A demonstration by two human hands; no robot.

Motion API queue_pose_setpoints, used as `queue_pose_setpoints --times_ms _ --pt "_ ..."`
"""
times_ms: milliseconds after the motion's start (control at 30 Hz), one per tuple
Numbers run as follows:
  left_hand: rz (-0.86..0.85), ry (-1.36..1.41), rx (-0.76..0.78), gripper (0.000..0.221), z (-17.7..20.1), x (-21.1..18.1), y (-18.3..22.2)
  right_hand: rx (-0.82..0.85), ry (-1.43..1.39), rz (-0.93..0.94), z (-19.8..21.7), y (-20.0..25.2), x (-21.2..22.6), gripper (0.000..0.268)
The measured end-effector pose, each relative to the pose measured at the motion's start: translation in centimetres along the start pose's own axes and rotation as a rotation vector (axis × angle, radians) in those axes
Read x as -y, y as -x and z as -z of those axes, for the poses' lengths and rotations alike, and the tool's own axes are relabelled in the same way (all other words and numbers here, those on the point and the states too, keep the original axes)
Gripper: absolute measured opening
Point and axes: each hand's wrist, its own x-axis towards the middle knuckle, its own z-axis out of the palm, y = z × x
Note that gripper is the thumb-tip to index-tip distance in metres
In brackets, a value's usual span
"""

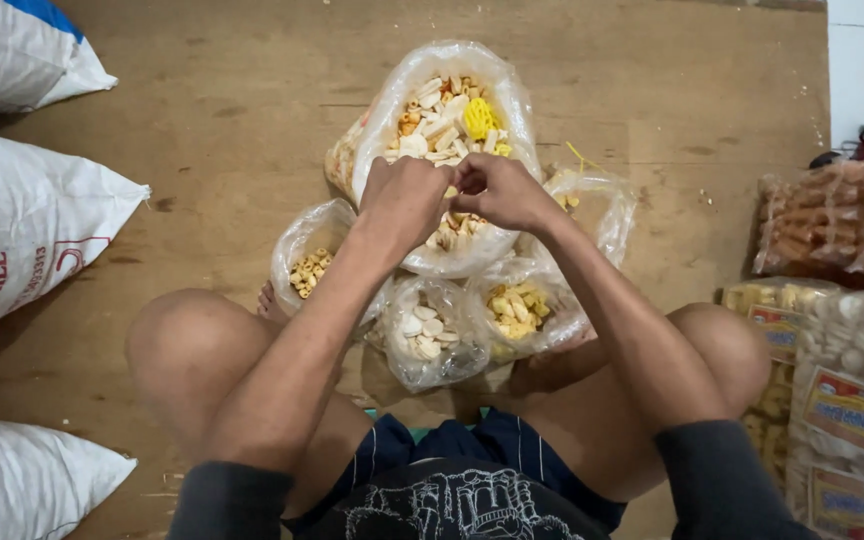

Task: A person sitting on the floor manually sorts and mixes different types of snacks into plastic bags.

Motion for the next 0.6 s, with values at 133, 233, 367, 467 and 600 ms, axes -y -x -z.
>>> queue_pose_setpoints --times_ms 133,233,367,467,600 --pt "-0.069 0.086 0.009 0.02 0.1 -1.4 0.9 -0.008 -0.008 -0.033 1.4 2.3 0.3 0.036" --pt "-0.114 0.14 0.09 0.025 -0.8 -1.3 1.0 0.035 0.038 -0.045 2.4 3.9 0.6 0.035" --pt "-0.088 0.001 0.051 0.022 -4.3 1.3 -0.4 0.346 0.331 -0.123 2.8 5.9 0.4 0.041" --pt "-0.047 -0.066 0.025 0.021 -4.9 2.4 -0.2 0.507 0.519 -0.192 1.4 6.6 -2.2 0.035" --pt "0.029 -0.147 0.0 0.02 -4.4 2.9 -0.4 0.578 0.815 -0.313 -0.8 5.9 -9.1 0.047"
